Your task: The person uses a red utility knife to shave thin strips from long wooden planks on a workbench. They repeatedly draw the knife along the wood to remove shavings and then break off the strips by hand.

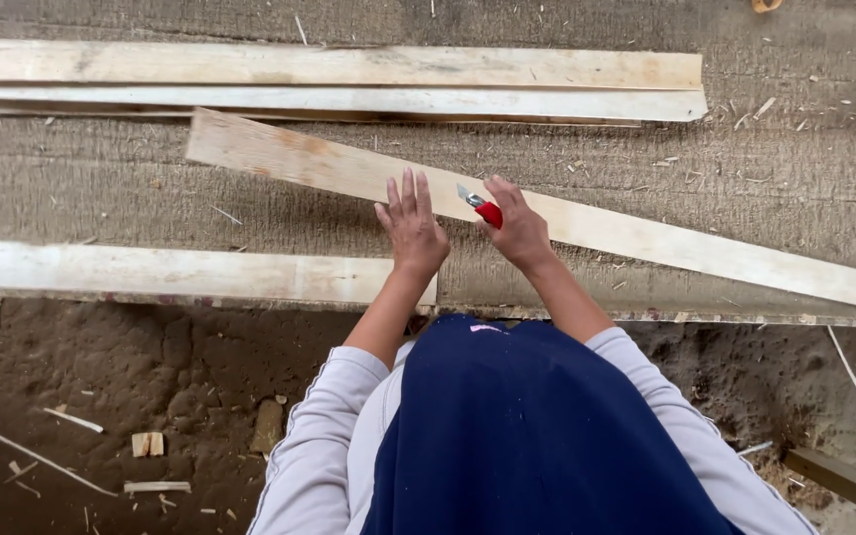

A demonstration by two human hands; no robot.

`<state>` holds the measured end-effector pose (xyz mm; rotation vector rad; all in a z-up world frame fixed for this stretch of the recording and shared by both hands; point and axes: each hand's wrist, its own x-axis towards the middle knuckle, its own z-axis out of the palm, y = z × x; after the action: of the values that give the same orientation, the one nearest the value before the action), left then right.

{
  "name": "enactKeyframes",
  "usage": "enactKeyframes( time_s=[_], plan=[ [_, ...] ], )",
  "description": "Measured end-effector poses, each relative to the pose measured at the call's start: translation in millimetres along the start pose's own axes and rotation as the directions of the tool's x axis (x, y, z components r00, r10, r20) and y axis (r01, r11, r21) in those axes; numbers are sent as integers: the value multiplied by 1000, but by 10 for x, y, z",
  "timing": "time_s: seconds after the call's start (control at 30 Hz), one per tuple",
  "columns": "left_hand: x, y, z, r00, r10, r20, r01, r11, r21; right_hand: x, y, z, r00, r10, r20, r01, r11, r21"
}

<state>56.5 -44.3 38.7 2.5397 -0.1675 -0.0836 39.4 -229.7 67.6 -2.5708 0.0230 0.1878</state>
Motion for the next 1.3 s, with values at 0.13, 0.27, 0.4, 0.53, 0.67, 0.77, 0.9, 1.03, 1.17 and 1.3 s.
enactKeyframes(
  time_s=[0.13,0.27,0.4,0.53,0.67,0.77,0.9,1.03,1.17,1.3],
  plan=[
    [60,-6,196,993,88,85,-92,995,44,-145,655,248,982,161,-101,-167,984,-54],
    [186,265,599,890,127,437,-256,934,249,-497,1252,292,893,433,-122,-440,898,-30],
    [296,692,1119,791,229,567,-418,880,227,-903,1365,75,851,520,-78,-518,854,52],
    [300,1045,1552,725,289,625,-519,826,219,-1110,1753,48,824,562,-70,-558,827,70],
    [393,1110,1767,707,334,624,-596,756,271,-1198,2011,-9,840,542,-25,-540,839,62],
    [447,1162,1677,697,397,597,-638,724,264,-1218,1967,-177,864,503,-13,-500,862,77],
    [538,1068,1758,677,462,572,-661,724,198,-1098,1927,-364,889,458,-4,-455,886,92],
    [596,870,1066,771,424,475,-557,811,180,-971,1861,-420,913,408,11,-407,910,77],
    [733,656,606,950,74,303,-186,914,361,-885,1978,-222,918,395,31,-396,911,112],
    [544,1170,574,911,-27,411,-147,910,387,-1005,1762,-414,909,413,54,-416,898,141]
  ],
)
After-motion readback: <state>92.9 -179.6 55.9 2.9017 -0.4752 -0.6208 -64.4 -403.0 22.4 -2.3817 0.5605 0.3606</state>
